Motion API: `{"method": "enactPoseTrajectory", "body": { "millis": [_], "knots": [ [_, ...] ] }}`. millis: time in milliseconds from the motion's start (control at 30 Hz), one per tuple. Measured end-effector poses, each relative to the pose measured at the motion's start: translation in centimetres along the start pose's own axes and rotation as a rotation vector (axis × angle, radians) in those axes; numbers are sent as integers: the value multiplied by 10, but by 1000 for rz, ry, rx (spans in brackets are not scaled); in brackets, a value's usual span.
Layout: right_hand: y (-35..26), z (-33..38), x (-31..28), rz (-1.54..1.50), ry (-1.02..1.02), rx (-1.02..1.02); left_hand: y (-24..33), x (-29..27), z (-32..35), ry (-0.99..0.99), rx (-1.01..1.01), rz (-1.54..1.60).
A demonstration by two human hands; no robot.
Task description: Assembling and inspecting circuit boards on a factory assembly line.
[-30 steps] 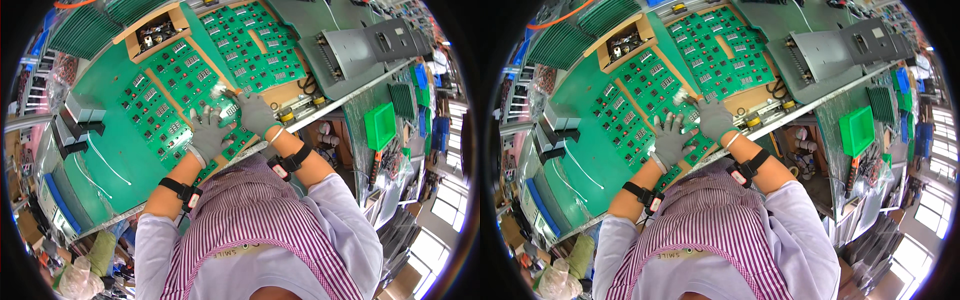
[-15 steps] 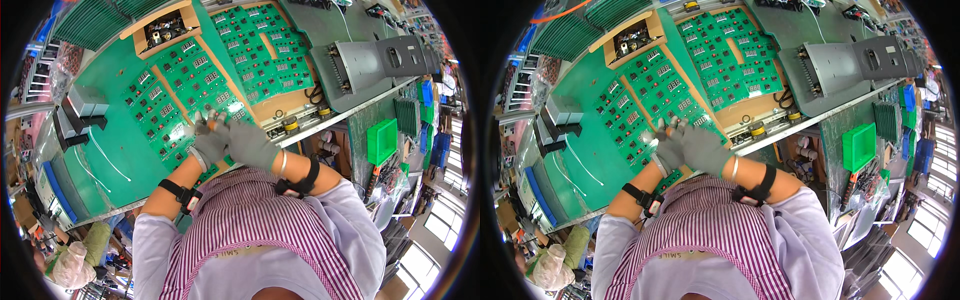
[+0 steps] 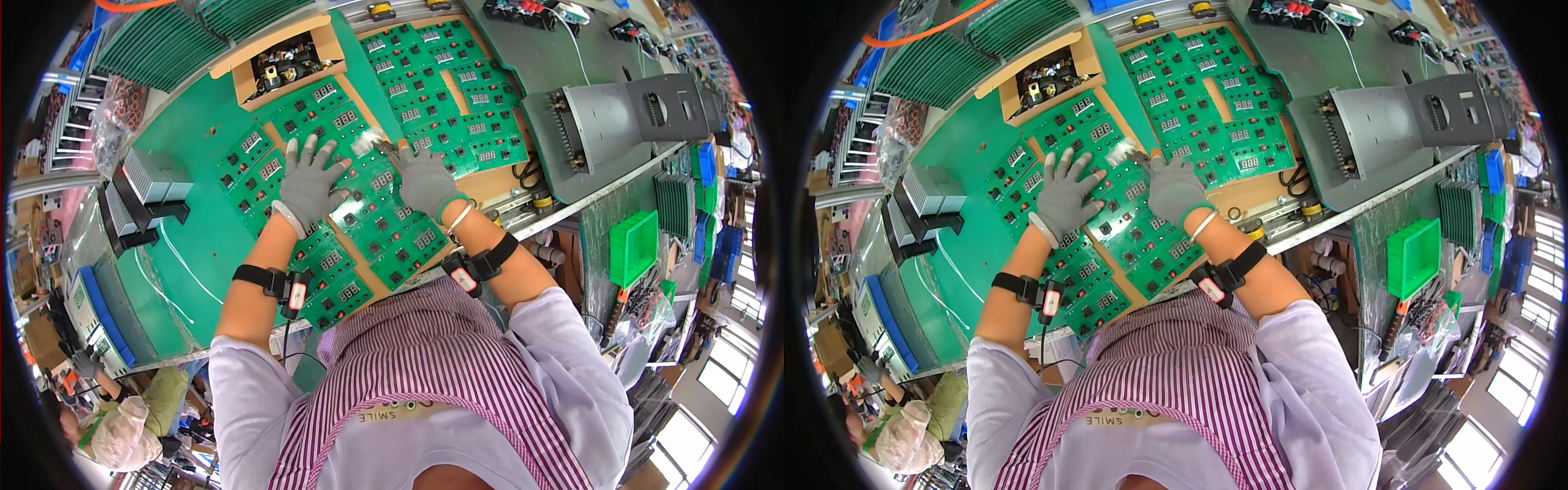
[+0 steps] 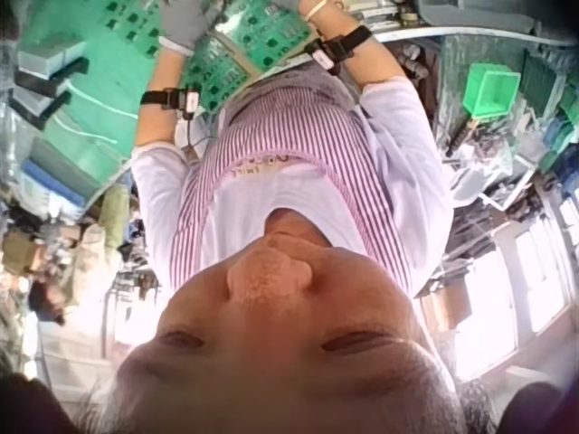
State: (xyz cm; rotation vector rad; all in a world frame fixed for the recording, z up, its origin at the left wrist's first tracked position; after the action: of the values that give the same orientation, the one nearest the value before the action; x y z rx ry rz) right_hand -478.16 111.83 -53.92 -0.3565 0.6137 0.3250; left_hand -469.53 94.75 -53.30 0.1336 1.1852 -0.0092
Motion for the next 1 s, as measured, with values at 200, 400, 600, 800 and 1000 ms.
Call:
{"method": "enactPoseTrajectory", "body": {
  "millis": [200,400,600,800,1000],
  "knots": [
    [-15,12,-7,5,48,-32,-2,21,-5,-20,19,-9],
    [-66,64,-17,112,20,-443,-3,21,-7,40,52,72],
    [-42,-17,-50,-28,119,-125,1,19,-6,50,41,55],
    [-35,-34,-38,-26,89,2,0,17,-6,39,44,113],
    [-36,-29,-38,21,55,37,-1,18,-9,-26,29,111]
  ]
}}
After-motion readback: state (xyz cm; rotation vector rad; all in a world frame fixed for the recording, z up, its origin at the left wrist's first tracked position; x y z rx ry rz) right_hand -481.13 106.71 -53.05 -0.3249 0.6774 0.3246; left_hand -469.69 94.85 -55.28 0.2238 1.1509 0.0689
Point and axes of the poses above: each hand's wrist, its own z-axis away from the middle knuckle, its own x-axis out of the palm, y = z × x, the point moved 3 cm from there along -z, towards the middle knuckle, and after that the axes turned 11 degrees about -y, right-handed, at the moved point
